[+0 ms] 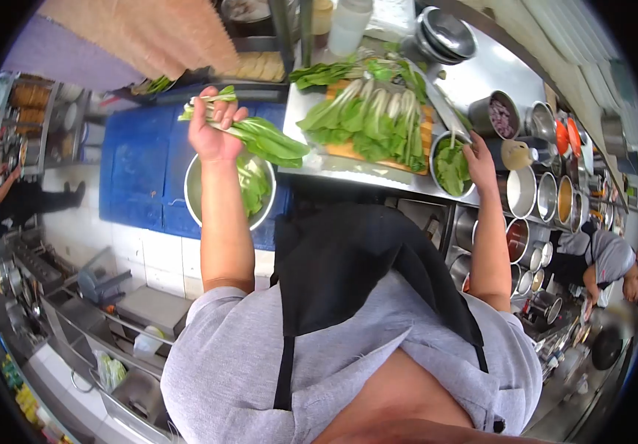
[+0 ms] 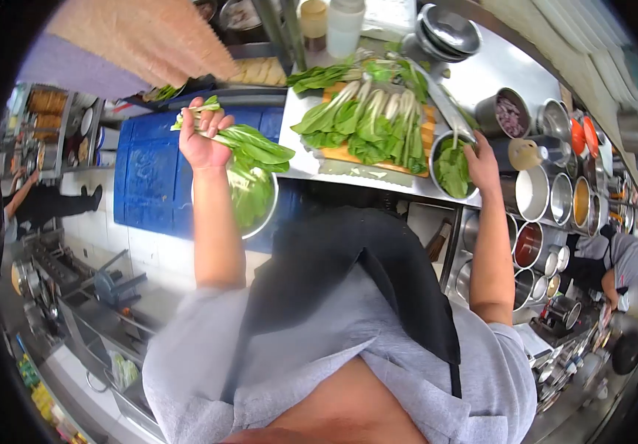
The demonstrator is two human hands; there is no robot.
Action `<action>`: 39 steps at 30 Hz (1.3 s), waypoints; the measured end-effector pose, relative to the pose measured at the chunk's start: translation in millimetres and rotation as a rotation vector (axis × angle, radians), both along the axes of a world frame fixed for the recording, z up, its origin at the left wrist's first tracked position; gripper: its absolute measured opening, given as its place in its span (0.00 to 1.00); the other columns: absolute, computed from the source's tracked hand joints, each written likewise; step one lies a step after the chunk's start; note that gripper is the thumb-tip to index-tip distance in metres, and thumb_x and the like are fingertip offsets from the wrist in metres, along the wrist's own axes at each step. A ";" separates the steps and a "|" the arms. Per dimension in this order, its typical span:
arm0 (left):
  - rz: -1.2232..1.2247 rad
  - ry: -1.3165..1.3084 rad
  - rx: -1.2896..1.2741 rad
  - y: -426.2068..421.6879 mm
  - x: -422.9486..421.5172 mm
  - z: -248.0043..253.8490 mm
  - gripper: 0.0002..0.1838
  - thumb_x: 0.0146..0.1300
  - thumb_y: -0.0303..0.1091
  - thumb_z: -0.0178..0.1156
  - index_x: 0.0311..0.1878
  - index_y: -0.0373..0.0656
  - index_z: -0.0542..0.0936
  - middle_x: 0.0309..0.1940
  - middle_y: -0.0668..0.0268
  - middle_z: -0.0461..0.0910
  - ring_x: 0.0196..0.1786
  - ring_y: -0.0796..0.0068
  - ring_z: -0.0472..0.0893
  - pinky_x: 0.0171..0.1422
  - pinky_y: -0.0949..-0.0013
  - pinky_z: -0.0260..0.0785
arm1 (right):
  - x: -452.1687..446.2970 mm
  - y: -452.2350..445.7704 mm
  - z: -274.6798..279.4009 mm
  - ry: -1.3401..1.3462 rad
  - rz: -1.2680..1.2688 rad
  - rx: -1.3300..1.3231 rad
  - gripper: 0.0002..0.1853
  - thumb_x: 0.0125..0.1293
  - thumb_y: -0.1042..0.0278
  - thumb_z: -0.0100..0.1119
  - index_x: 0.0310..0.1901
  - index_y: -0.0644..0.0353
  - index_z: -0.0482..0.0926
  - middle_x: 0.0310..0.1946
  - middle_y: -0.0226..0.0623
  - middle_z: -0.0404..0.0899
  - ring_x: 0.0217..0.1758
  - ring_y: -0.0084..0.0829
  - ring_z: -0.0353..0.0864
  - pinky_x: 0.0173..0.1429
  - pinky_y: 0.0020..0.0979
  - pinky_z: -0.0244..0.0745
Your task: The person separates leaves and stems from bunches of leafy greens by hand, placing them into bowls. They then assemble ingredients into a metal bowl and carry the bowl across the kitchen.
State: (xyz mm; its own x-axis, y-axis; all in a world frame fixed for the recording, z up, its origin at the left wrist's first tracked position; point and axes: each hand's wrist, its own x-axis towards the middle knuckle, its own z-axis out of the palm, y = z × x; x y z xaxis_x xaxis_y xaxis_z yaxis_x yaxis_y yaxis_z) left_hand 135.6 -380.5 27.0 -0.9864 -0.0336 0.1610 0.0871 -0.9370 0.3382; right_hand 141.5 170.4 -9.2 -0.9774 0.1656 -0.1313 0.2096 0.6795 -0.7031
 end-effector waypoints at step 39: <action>-0.189 0.186 -2.109 312.5 -138.6 -65.1 0.33 0.58 0.56 0.63 0.58 0.39 0.79 0.55 0.53 0.81 0.57 0.53 0.80 0.61 0.54 0.72 | 35.7 -46.7 -8.3 0.255 -0.063 -0.075 0.16 0.63 0.67 0.59 0.52 0.60 0.80 0.46 0.45 0.80 0.49 0.39 0.80 0.57 0.36 0.74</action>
State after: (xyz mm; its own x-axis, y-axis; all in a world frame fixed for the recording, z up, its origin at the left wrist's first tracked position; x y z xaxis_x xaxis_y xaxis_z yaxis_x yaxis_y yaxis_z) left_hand -2.9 -68.0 -38.1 -0.9275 0.3563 -0.1135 0.2089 0.7455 0.6329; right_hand 177.1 123.6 -17.5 -0.9685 0.2265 0.1037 0.0595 0.6146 -0.7866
